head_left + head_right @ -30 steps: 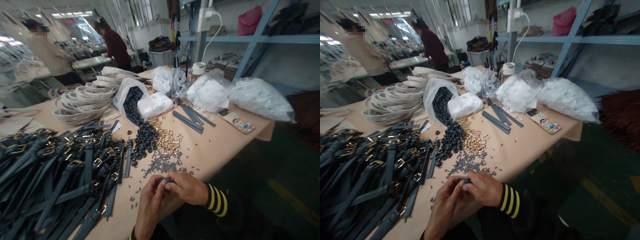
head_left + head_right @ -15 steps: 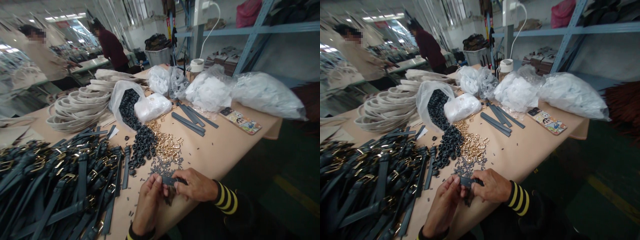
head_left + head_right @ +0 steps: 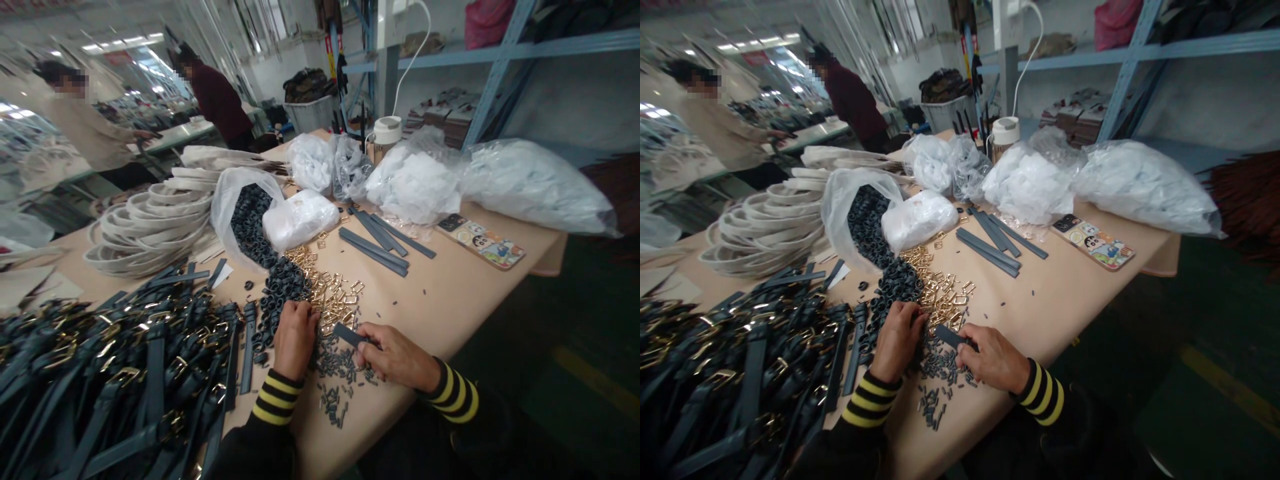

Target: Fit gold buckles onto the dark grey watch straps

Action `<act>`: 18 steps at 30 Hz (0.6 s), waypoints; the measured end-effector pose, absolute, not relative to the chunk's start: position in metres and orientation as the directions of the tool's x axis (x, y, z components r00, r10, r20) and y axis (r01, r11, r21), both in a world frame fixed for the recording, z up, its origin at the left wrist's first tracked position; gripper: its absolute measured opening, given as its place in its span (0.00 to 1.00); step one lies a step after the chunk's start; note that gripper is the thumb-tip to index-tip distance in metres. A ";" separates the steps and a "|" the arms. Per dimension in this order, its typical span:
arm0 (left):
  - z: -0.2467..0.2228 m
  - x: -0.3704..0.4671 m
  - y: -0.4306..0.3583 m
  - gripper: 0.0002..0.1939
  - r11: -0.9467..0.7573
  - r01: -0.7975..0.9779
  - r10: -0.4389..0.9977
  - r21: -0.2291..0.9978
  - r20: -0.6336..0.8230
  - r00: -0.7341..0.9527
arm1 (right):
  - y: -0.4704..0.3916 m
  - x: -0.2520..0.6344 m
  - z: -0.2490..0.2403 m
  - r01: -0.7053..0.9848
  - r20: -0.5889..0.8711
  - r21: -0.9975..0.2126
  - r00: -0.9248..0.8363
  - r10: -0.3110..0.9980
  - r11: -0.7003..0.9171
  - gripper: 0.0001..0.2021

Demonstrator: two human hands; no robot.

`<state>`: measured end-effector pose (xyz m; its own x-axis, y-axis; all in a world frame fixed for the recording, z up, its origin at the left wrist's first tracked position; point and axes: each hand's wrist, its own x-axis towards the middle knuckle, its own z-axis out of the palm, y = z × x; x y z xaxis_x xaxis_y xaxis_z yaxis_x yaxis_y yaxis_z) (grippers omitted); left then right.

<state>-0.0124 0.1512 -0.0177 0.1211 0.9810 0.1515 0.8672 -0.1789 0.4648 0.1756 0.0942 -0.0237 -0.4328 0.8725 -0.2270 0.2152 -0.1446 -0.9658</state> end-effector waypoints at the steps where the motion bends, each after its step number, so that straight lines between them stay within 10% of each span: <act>1: -0.018 -0.013 0.150 0.06 -0.173 0.841 0.982 0.513 0.154 0.108 | 0.094 0.176 -0.024 0.218 -0.229 -0.965 -0.432 0.872 -0.145 0.05; 5: -0.007 -0.016 0.140 0.10 -0.131 0.736 0.991 0.664 0.113 0.075 | 0.096 0.178 -0.016 0.266 -0.188 -0.960 -0.391 0.901 -0.085 0.06; 9: 0.018 -0.016 0.118 0.15 0.161 0.398 0.967 0.903 -0.226 0.121 | 0.097 0.176 0.002 0.278 -0.027 -0.958 -0.345 0.938 0.074 0.05; 18: 0.035 -0.008 0.061 0.16 0.355 0.199 0.906 0.913 -0.389 0.166 | 0.079 0.145 0.006 -0.010 0.040 -0.999 -0.534 0.845 0.041 0.07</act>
